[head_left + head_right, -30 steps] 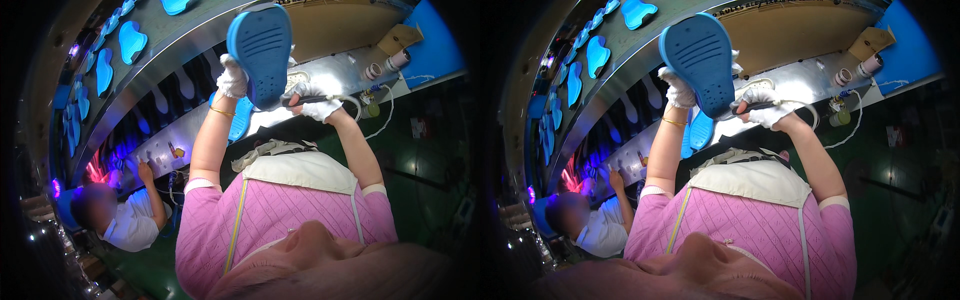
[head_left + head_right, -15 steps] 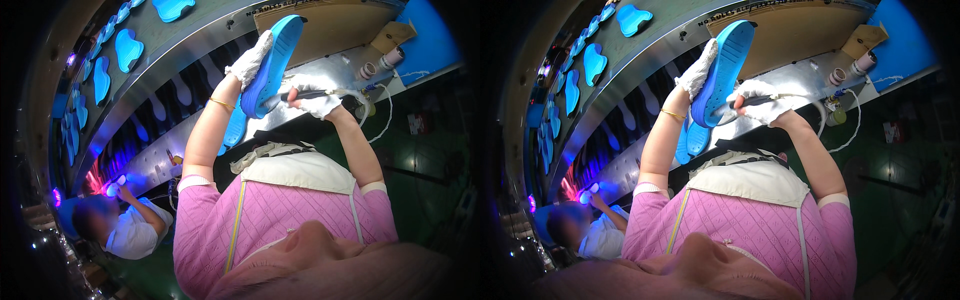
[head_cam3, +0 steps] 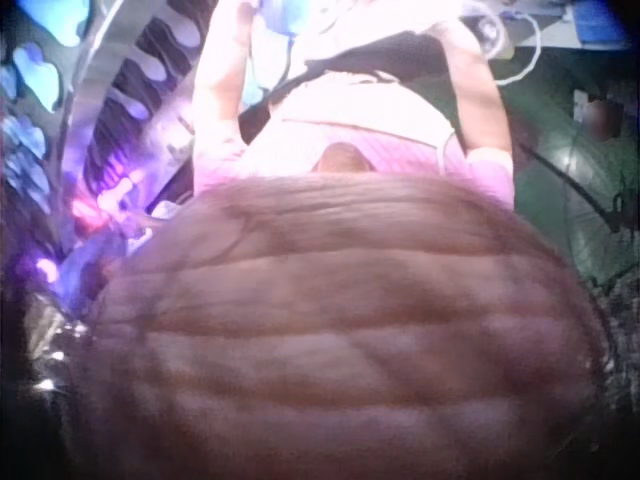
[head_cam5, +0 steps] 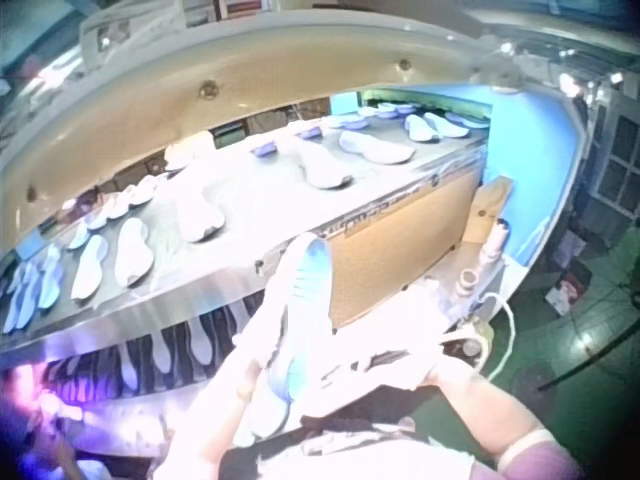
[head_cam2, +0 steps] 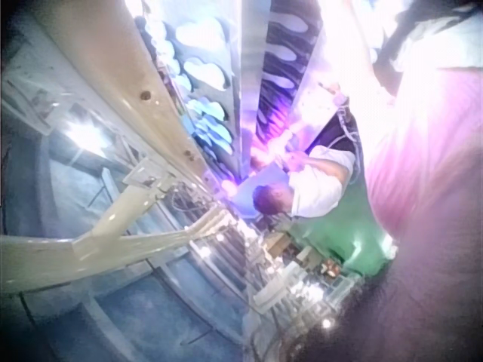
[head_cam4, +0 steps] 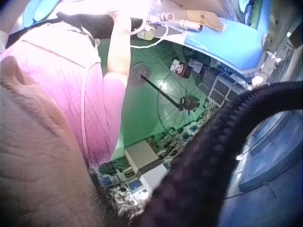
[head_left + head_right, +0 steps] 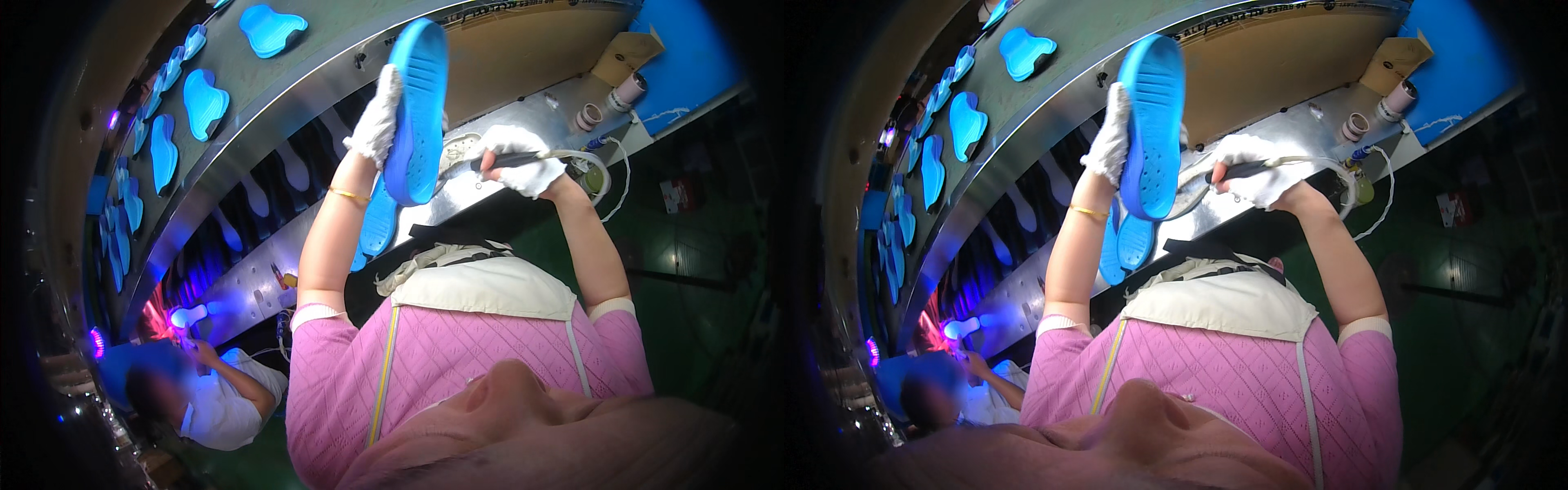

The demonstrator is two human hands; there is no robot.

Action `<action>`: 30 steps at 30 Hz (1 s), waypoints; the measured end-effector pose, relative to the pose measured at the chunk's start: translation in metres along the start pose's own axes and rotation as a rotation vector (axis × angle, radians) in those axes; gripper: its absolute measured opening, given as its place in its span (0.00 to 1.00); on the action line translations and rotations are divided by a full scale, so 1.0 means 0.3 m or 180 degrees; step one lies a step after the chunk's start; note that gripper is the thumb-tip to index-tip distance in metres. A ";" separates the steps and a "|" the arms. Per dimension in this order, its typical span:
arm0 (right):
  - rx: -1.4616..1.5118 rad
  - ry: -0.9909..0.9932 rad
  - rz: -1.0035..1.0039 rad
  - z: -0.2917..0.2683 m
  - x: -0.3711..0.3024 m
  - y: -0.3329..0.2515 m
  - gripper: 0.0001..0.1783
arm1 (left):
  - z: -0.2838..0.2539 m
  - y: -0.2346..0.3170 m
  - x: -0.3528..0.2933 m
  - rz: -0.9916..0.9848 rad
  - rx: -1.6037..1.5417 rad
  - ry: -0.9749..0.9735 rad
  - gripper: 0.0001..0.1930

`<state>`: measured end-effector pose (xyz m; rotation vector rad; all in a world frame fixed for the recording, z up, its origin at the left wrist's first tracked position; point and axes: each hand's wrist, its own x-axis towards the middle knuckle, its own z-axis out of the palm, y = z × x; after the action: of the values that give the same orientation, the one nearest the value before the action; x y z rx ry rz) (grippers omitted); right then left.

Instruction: The person applies adhesive to shoe soles using a dispensing brush, picking up soles from the conveyor line, brushing adhesive across their surfaces, and placing them onto the workstation.

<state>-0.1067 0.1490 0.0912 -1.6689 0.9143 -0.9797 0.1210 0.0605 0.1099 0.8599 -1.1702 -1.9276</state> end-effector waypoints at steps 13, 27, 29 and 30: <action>0.0854 0.1622 -0.0184 0.019 -0.051 0.104 0.12 | -0.044 -0.350 -0.067 -0.0230 -0.2441 -0.0457 0.35; -0.0124 0.1675 -0.0634 0.134 -0.053 -0.020 0.09 | 0.129 -0.335 -0.083 0.0100 -0.1938 0.0128 0.43; -0.0755 0.1570 -0.1232 0.142 -0.054 -0.015 0.09 | 0.122 -0.325 -0.074 0.0185 -0.1948 -0.0004 0.44; -0.0614 0.1461 -0.1272 0.146 -0.060 -0.011 0.10 | 0.120 -0.320 -0.065 0.0257 -0.2057 -0.0149 0.44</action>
<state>-0.0735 0.1817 0.0814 -1.8680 1.0134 -1.6372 0.0797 0.1248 0.0390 0.4111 -0.5256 -2.0763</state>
